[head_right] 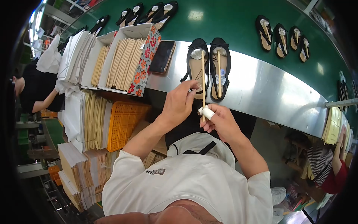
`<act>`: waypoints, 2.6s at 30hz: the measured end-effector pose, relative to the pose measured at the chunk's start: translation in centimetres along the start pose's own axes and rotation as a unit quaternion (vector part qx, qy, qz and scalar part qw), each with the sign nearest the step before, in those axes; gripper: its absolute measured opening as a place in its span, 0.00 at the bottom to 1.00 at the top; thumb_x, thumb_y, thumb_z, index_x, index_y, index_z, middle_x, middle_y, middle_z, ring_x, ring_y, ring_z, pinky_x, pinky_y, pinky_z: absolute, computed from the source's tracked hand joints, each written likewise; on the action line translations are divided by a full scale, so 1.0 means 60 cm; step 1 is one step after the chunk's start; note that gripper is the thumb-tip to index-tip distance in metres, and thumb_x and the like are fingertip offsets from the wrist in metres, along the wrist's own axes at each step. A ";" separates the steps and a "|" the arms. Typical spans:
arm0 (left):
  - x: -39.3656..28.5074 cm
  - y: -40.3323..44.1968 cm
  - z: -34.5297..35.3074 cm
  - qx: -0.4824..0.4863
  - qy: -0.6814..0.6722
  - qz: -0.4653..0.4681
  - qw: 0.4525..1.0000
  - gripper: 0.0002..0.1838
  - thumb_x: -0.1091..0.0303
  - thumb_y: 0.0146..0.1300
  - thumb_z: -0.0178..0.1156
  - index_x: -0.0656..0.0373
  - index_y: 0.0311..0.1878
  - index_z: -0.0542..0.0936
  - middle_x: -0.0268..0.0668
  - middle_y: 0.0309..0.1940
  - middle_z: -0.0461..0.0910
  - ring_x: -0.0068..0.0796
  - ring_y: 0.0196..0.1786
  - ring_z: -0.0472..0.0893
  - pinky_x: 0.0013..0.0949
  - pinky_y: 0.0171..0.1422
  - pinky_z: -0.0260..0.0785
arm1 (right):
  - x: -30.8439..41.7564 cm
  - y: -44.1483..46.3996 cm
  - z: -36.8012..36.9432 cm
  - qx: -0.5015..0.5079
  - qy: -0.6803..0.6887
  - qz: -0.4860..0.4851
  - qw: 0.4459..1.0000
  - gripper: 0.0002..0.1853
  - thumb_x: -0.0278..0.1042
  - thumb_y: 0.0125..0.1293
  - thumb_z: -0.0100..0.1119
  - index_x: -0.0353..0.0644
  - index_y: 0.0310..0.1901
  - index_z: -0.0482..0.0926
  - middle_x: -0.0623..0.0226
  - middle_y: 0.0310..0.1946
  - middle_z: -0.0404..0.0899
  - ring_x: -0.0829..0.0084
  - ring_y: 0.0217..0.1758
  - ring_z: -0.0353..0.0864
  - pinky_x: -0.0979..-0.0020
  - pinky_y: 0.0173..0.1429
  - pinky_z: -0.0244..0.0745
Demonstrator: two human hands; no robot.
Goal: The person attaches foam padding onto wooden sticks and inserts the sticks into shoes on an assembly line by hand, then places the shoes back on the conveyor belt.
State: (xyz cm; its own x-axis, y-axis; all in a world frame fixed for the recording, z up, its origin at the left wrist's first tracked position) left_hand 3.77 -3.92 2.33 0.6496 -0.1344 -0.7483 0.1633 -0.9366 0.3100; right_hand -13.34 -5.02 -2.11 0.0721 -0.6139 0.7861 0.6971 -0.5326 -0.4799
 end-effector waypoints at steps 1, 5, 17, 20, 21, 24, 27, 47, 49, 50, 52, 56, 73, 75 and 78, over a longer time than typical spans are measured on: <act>0.002 -0.001 0.005 0.010 -0.012 0.001 1.000 0.14 0.76 0.71 0.59 0.66 0.59 0.78 0.52 0.45 0.85 0.56 0.45 0.86 0.49 0.48 0.79 | 0.001 0.003 0.003 -0.002 0.030 0.003 1.000 0.11 0.35 0.80 0.56 0.36 0.49 0.82 0.69 0.31 0.83 0.84 0.27 0.79 0.80 0.31 0.73; 0.002 -0.002 0.013 0.020 -0.052 -0.020 0.998 0.14 0.78 0.71 0.59 0.67 0.58 0.78 0.53 0.45 0.85 0.57 0.47 0.87 0.49 0.50 0.80 | -0.003 0.010 0.005 -0.008 0.094 0.004 0.996 0.10 0.32 0.78 0.57 0.34 0.48 0.82 0.70 0.30 0.81 0.84 0.26 0.77 0.79 0.30 0.73; 0.007 0.000 0.015 0.025 -0.098 -0.047 0.994 0.15 0.80 0.70 0.58 0.69 0.58 0.78 0.54 0.44 0.85 0.53 0.46 0.88 0.46 0.50 0.81 | -0.010 0.016 0.008 -0.022 0.119 -0.022 0.992 0.08 0.30 0.76 0.58 0.33 0.46 0.81 0.70 0.29 0.80 0.83 0.25 0.76 0.78 0.30 0.72; 0.009 -0.001 0.015 0.025 -0.104 -0.050 0.993 0.15 0.80 0.70 0.58 0.68 0.59 0.78 0.54 0.44 0.85 0.53 0.45 0.88 0.45 0.50 0.81 | -0.011 0.014 0.009 -0.017 0.126 -0.032 0.991 0.08 0.30 0.77 0.57 0.35 0.46 0.83 0.70 0.30 0.84 0.86 0.25 0.78 0.81 0.30 0.74; 0.009 -0.001 0.015 0.026 -0.106 -0.050 0.993 0.15 0.80 0.70 0.58 0.68 0.59 0.78 0.54 0.44 0.85 0.53 0.45 0.88 0.45 0.49 0.80 | -0.012 0.014 0.009 -0.017 0.127 -0.032 0.991 0.08 0.30 0.77 0.57 0.35 0.46 0.83 0.70 0.30 0.84 0.86 0.25 0.78 0.81 0.30 0.74; 0.009 0.000 0.017 0.021 -0.102 -0.045 0.993 0.15 0.80 0.70 0.59 0.68 0.59 0.78 0.53 0.42 0.86 0.54 0.44 0.88 0.45 0.49 0.81 | -0.013 0.016 0.008 -0.017 0.125 -0.036 0.991 0.08 0.30 0.77 0.57 0.35 0.45 0.83 0.69 0.30 0.83 0.86 0.25 0.78 0.80 0.29 0.74; 0.010 -0.002 0.018 0.036 -0.120 -0.071 0.990 0.17 0.79 0.69 0.59 0.68 0.60 0.77 0.53 0.41 0.87 0.51 0.42 0.89 0.43 0.48 0.81 | -0.015 0.022 0.007 -0.021 0.134 -0.030 0.990 0.08 0.30 0.77 0.57 0.35 0.45 0.82 0.69 0.30 0.83 0.85 0.25 0.78 0.80 0.30 0.74; 0.049 0.000 0.039 0.115 -0.253 -0.304 0.911 0.19 0.68 0.69 0.67 0.76 0.55 0.81 0.41 0.30 0.88 0.23 0.31 0.83 0.30 0.36 0.75 | -0.016 0.051 0.001 -0.057 0.111 -0.047 0.991 0.05 0.23 0.69 0.57 0.34 0.42 0.81 0.65 0.30 0.84 0.81 0.25 0.79 0.78 0.30 0.74; 0.055 0.004 0.042 0.122 -0.266 -0.318 0.902 0.19 0.69 0.67 0.68 0.76 0.53 0.82 0.39 0.30 0.88 0.21 0.31 0.82 0.29 0.36 0.74 | -0.014 0.050 0.001 -0.048 0.112 -0.037 0.992 0.06 0.22 0.68 0.56 0.33 0.43 0.81 0.66 0.30 0.84 0.82 0.25 0.79 0.78 0.30 0.73; 0.056 0.003 0.045 0.123 -0.266 -0.321 0.901 0.19 0.69 0.67 0.68 0.76 0.53 0.82 0.39 0.30 0.88 0.21 0.31 0.82 0.29 0.36 0.74 | -0.012 0.048 0.002 -0.048 0.113 -0.035 0.992 0.06 0.22 0.68 0.56 0.33 0.43 0.81 0.66 0.30 0.84 0.82 0.25 0.79 0.78 0.30 0.73; 0.055 0.007 0.045 0.094 -0.277 -0.303 0.907 0.18 0.69 0.66 0.69 0.76 0.52 0.82 0.40 0.29 0.88 0.21 0.31 0.83 0.29 0.38 0.75 | -0.007 0.046 0.004 -0.035 0.124 -0.027 0.991 0.05 0.24 0.70 0.58 0.35 0.43 0.81 0.66 0.30 0.84 0.82 0.26 0.78 0.79 0.31 0.73; 0.057 0.007 0.048 0.093 -0.267 -0.287 0.915 0.21 0.67 0.69 0.69 0.76 0.55 0.80 0.36 0.29 0.87 0.16 0.24 0.78 0.23 0.23 0.65 | -0.003 0.043 0.007 -0.033 0.128 -0.013 0.991 0.05 0.28 0.73 0.60 0.37 0.44 0.82 0.68 0.31 0.84 0.83 0.26 0.77 0.80 0.32 0.71; 0.022 0.011 0.026 0.099 -0.224 -0.252 0.936 0.20 0.61 0.76 0.64 0.73 0.55 0.81 0.33 0.26 0.84 0.14 0.19 0.73 0.23 0.23 0.65 | 0.066 0.011 0.014 -0.210 -0.474 -0.417 0.746 0.09 0.23 0.70 0.65 0.31 0.49 0.83 0.62 0.32 0.86 0.76 0.33 0.85 0.70 0.39 0.79; 0.022 0.002 0.030 0.083 -0.241 -0.265 0.930 0.20 0.60 0.76 0.63 0.73 0.55 0.82 0.35 0.28 0.85 0.16 0.23 0.77 0.25 0.26 0.69 | 0.066 0.009 0.011 -0.205 -0.447 -0.356 0.795 0.09 0.23 0.70 0.66 0.31 0.49 0.83 0.62 0.33 0.87 0.76 0.34 0.85 0.70 0.40 0.80; 0.021 -0.012 0.034 0.042 -0.268 -0.271 0.923 0.19 0.61 0.77 0.61 0.72 0.55 0.82 0.38 0.32 0.87 0.19 0.28 0.82 0.27 0.31 0.75 | 0.062 0.016 0.003 -0.183 -0.340 -0.272 0.881 0.10 0.23 0.69 0.67 0.32 0.51 0.83 0.63 0.35 0.87 0.77 0.36 0.85 0.71 0.41 0.80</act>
State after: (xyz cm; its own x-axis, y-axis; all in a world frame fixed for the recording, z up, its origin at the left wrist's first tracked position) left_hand 2.94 -4.09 -0.03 0.0239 0.2416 -0.9701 0.2832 -0.9322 -0.2252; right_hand -12.27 -7.73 0.42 0.2963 0.2153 0.9305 0.4930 -0.8689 0.0441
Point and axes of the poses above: each hand's wrist, its own y-axis towards the middle knuckle, its own z-axis out of the palm, x = y × z, the point moved 6 cm from there along y, towards the middle knuckle
